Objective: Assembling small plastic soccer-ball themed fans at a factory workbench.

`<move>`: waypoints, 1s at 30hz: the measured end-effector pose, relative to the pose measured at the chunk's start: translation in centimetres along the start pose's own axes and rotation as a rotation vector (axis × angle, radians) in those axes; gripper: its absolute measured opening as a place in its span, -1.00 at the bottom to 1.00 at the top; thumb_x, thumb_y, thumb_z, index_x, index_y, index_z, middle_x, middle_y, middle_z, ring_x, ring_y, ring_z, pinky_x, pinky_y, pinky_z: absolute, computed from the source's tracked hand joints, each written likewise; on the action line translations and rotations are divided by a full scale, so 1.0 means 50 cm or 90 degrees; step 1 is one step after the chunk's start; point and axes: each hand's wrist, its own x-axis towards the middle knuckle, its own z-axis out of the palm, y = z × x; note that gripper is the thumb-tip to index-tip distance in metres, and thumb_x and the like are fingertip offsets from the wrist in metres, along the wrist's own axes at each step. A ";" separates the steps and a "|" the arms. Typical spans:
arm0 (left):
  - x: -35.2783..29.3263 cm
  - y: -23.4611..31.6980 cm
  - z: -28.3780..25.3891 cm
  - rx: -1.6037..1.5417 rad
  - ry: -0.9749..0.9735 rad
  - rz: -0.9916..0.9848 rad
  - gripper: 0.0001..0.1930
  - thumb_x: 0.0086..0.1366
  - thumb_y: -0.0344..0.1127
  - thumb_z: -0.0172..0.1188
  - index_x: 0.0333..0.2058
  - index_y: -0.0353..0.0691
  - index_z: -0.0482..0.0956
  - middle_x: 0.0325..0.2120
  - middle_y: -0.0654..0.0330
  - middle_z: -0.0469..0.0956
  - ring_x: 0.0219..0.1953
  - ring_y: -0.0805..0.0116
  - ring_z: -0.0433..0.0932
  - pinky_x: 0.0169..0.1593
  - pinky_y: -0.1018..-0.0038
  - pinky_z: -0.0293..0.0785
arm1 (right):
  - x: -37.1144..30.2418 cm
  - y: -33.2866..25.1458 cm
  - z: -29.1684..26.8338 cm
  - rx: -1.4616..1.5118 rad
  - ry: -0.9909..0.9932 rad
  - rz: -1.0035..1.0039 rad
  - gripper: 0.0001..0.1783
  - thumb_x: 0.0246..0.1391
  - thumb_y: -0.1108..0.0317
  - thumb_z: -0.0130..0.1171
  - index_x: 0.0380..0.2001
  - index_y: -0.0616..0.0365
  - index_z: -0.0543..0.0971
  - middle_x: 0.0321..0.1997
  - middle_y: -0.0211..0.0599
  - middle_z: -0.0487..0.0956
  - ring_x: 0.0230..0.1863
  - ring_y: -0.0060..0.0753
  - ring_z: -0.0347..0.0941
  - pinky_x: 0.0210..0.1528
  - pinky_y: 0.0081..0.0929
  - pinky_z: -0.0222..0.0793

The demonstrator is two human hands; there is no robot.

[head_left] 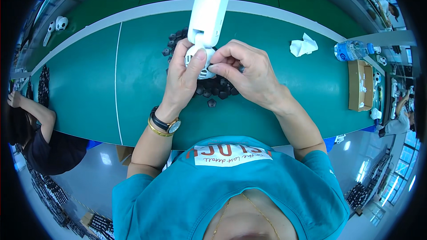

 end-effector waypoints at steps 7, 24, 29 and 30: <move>-0.007 0.005 0.004 -0.030 0.019 0.002 -0.61 0.38 -0.12 0.03 0.00 -0.31 0.32 -0.21 0.22 0.49 -0.21 0.58 0.45 -0.19 0.62 0.41 | 0.006 0.006 0.013 -0.006 0.023 -0.013 -0.80 -0.03 0.53 0.30 -0.32 0.24 0.50 -0.46 -0.46 0.48 -0.45 -0.74 0.42 -0.45 -0.73 0.36; -0.003 0.053 0.002 -0.282 0.001 0.009 -0.58 0.40 -0.14 -0.05 0.07 -0.32 0.25 -0.17 0.09 0.50 -0.21 0.35 0.56 -0.24 0.40 0.58 | 0.033 0.043 -0.023 0.247 0.032 0.203 -0.78 0.05 0.40 0.28 -0.23 0.20 0.53 -0.48 -0.54 0.45 -0.43 -0.75 0.40 -0.43 -0.69 0.35; 0.006 0.037 -0.043 -0.245 0.048 0.006 -0.55 0.41 -0.10 -0.11 0.10 -0.33 0.22 -0.18 0.06 0.50 -0.23 0.28 0.58 -0.29 0.31 0.62 | 0.007 0.114 -0.072 -0.141 0.084 0.141 -0.83 0.05 0.35 0.25 -0.29 0.19 0.62 -0.42 -0.47 0.52 -0.44 -0.62 0.43 -0.41 -0.56 0.39; 0.006 0.035 -0.046 -0.248 0.056 -0.007 -0.55 0.42 -0.10 -0.12 0.10 -0.34 0.22 -0.19 0.06 0.50 -0.23 0.28 0.58 -0.29 0.32 0.61 | 0.003 0.121 -0.070 -0.142 0.081 0.140 -0.83 0.05 0.35 0.25 -0.29 0.19 0.62 -0.42 -0.47 0.52 -0.44 -0.62 0.43 -0.41 -0.56 0.39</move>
